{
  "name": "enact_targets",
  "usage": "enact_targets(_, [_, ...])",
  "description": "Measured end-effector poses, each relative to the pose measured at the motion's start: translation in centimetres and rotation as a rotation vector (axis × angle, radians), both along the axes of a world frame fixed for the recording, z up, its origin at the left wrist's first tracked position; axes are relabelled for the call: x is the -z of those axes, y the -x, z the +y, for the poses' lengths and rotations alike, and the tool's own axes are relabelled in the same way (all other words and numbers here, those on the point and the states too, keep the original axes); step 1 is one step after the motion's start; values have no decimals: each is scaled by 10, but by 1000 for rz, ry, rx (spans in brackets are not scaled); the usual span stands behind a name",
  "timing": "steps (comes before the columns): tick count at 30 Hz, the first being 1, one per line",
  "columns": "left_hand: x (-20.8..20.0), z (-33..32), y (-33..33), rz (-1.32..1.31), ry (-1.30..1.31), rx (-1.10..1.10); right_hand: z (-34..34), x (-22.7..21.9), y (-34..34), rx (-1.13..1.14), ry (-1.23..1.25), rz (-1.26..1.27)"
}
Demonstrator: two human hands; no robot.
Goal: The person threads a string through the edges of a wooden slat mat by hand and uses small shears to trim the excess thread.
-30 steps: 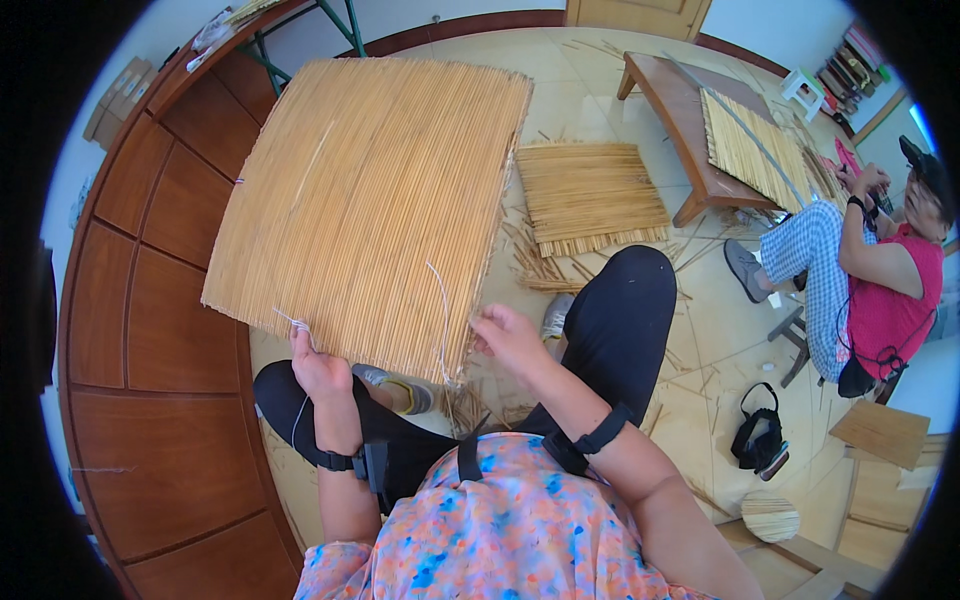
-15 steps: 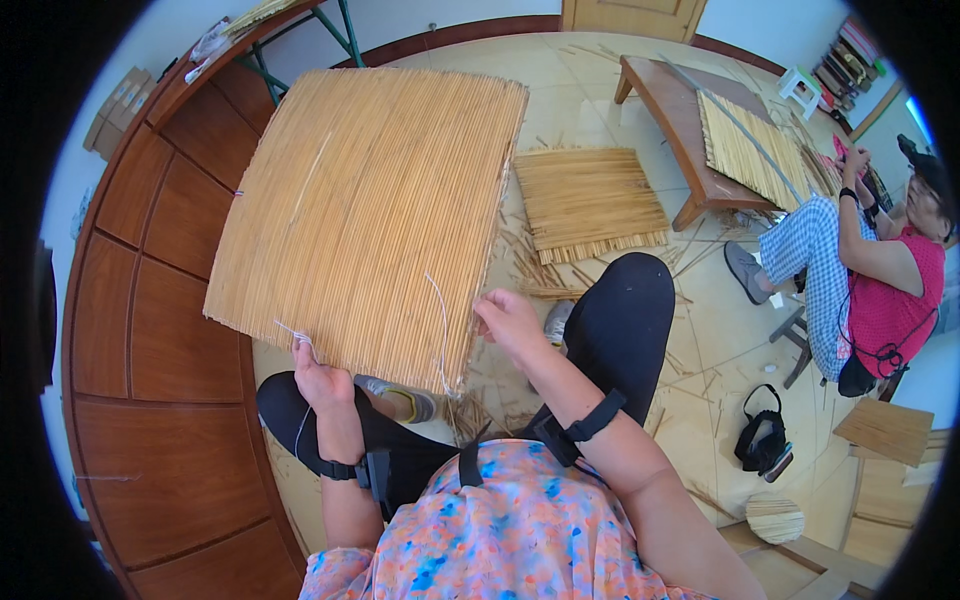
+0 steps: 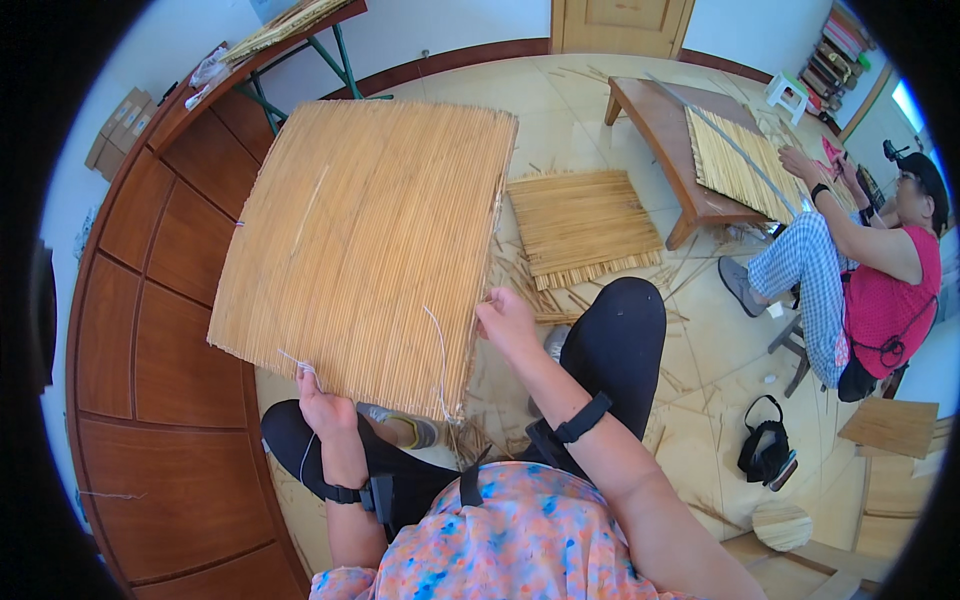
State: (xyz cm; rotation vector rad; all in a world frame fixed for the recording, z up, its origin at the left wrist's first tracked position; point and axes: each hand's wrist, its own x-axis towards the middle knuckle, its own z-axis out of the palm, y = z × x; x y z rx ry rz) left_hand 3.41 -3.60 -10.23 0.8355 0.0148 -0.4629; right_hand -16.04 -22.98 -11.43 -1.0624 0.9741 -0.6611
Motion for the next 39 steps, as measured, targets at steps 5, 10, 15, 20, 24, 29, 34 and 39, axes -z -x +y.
enact_targets(5, [3,0,-1,-6,-9,2,-5,15,-2,24,97,26])
enact_targets(10, [-1,2,1,-2,11,-19,-6,21,-8,36,222,169])
enact_targets(15, [2,-1,2,-16,50,42,-16,42,-2,47,326,219])
enact_targets(20, [5,4,-1,-8,44,18,-15,3,-4,107,205,113])
enact_targets(24, [4,1,1,-3,54,22,-29,12,-2,56,213,100])
enact_targets(29, [0,1,5,-9,75,32,-26,11,1,39,198,86])
enact_targets(34, [-4,3,5,18,46,35,-26,19,0,-18,91,16])
enact_targets(39, [1,1,3,-14,64,36,-20,2,-1,7,105,23])
